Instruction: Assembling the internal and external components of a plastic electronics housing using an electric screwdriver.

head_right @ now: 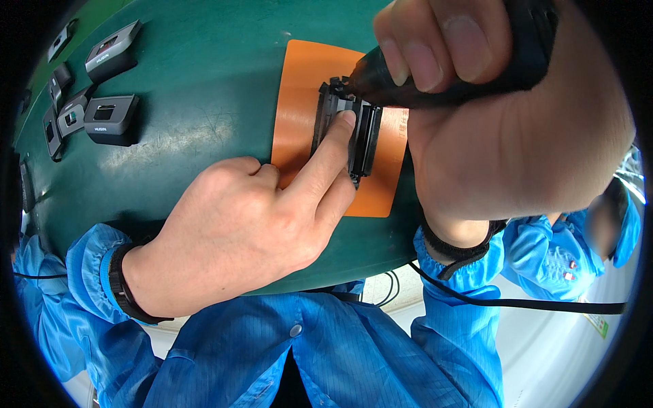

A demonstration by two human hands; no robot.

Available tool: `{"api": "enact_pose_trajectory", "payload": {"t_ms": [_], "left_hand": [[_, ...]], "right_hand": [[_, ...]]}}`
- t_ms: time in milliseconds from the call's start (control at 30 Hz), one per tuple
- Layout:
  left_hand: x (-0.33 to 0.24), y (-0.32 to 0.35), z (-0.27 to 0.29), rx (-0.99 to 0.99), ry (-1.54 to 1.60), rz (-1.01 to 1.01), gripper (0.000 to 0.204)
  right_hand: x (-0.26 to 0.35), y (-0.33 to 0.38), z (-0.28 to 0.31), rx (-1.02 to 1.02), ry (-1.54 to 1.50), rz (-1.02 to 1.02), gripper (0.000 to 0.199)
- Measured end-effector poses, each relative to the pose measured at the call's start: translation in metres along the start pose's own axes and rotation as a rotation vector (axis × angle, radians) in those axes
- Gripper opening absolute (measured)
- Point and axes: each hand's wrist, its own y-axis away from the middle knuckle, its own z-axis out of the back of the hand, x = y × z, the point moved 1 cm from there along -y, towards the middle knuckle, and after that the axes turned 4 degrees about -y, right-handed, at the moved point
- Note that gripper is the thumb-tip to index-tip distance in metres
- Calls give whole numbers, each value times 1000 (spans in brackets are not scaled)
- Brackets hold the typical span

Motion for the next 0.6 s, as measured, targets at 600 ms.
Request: {"api": "enact_pose_trajectory", "payload": {"t_ms": [600], "left_hand": [[1,-2,-1,-13,44,-1,19]], "right_hand": [[-4,1,-7,4,-13,-7,21]]}}
